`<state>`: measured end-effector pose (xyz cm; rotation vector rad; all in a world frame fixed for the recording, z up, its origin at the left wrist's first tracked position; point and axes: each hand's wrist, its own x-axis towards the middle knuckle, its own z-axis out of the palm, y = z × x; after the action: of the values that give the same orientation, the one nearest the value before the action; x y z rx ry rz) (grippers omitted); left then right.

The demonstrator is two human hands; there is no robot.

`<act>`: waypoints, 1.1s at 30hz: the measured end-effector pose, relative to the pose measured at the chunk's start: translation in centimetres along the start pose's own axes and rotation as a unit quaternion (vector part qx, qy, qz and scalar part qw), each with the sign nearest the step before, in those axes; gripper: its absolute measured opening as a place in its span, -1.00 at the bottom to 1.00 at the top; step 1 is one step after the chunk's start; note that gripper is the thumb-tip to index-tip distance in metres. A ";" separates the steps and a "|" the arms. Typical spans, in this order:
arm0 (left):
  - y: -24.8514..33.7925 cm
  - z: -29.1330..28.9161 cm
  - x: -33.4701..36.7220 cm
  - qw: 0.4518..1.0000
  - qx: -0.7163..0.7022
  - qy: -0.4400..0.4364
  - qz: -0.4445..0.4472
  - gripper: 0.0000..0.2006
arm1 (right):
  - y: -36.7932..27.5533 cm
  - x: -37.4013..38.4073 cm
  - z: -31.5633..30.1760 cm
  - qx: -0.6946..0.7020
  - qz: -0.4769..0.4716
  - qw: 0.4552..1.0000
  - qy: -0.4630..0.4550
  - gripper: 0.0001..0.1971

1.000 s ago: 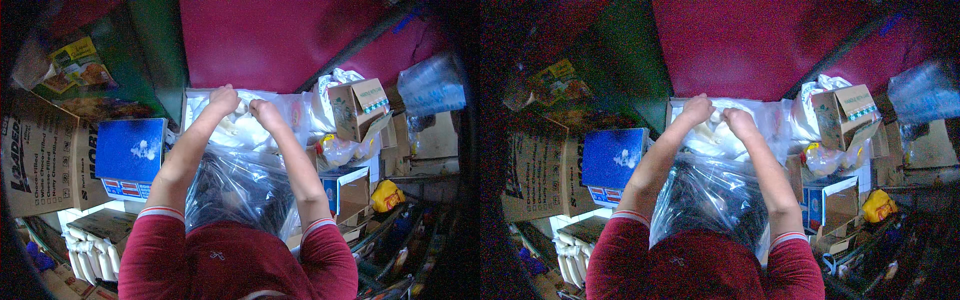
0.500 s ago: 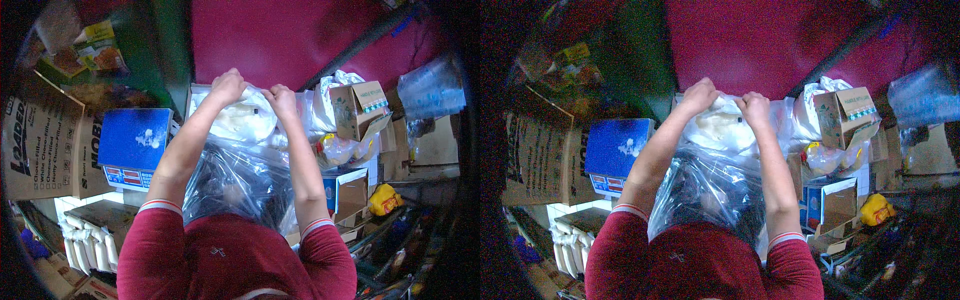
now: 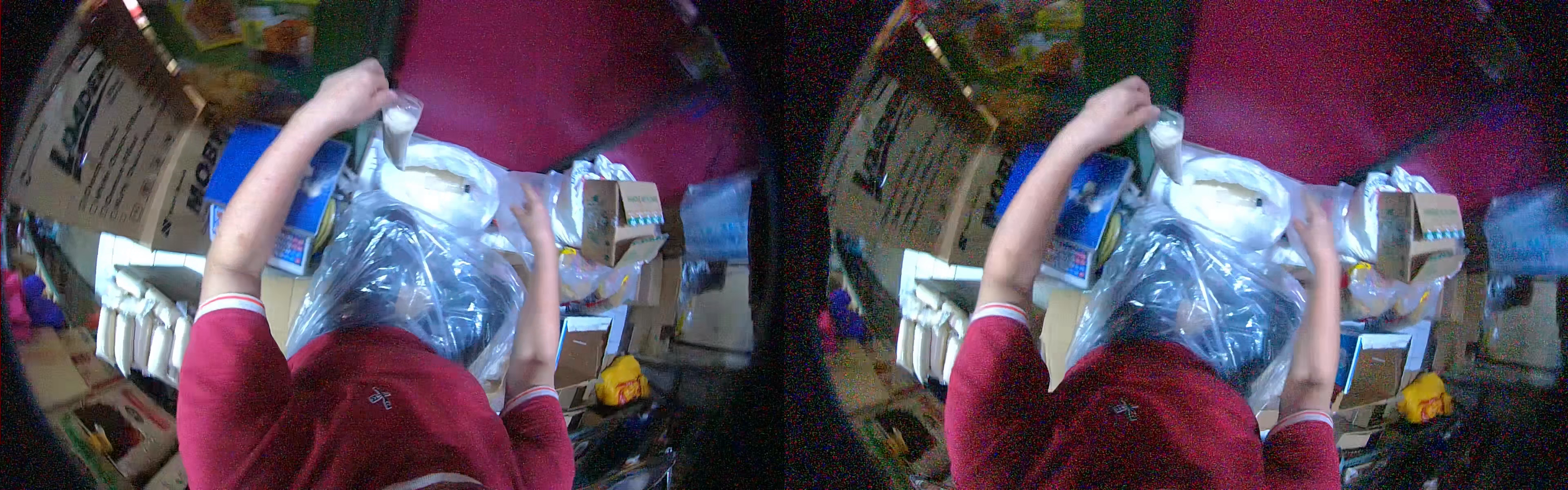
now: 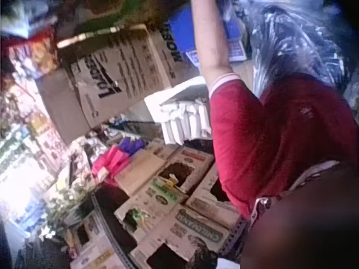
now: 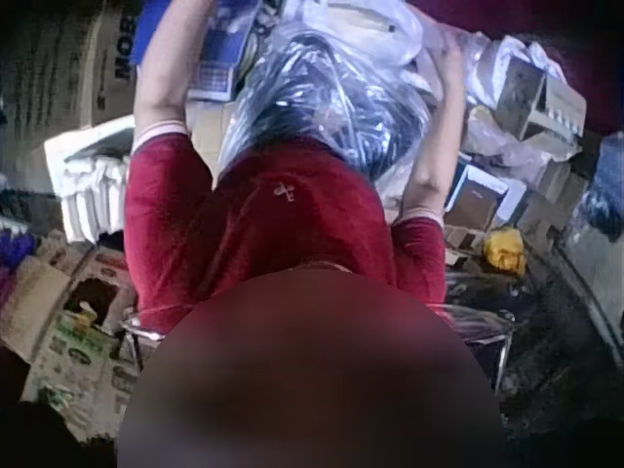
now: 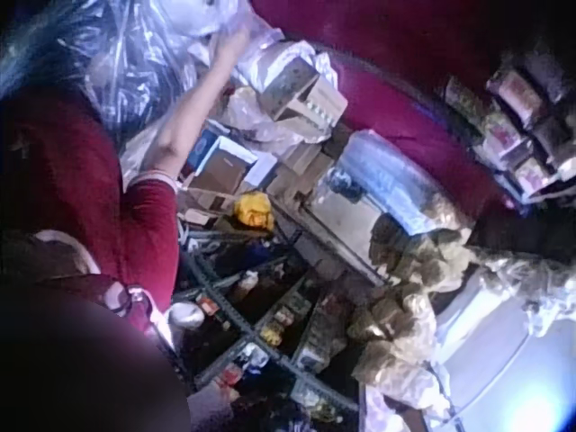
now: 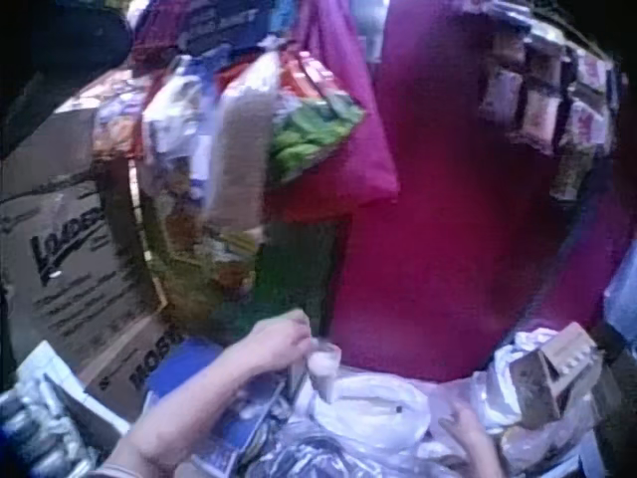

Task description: The recorder is weighing and bagging small, white, puffy snacks into individual plastic bags in a store backroom.

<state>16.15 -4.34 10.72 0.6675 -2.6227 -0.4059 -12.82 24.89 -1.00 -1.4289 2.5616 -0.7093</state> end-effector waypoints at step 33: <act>-10.7 6.1 -10.5 0.948 0.258 -0.185 0.029 -0.85 | 6.4 -12.1 1.9 0.286 0.195 0.937 -0.043 -0.43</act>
<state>26.03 -7.00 -1.83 0.7225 -3.1336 0.2143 -10.53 37.12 -7.01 -0.7248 2.1954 -1.1552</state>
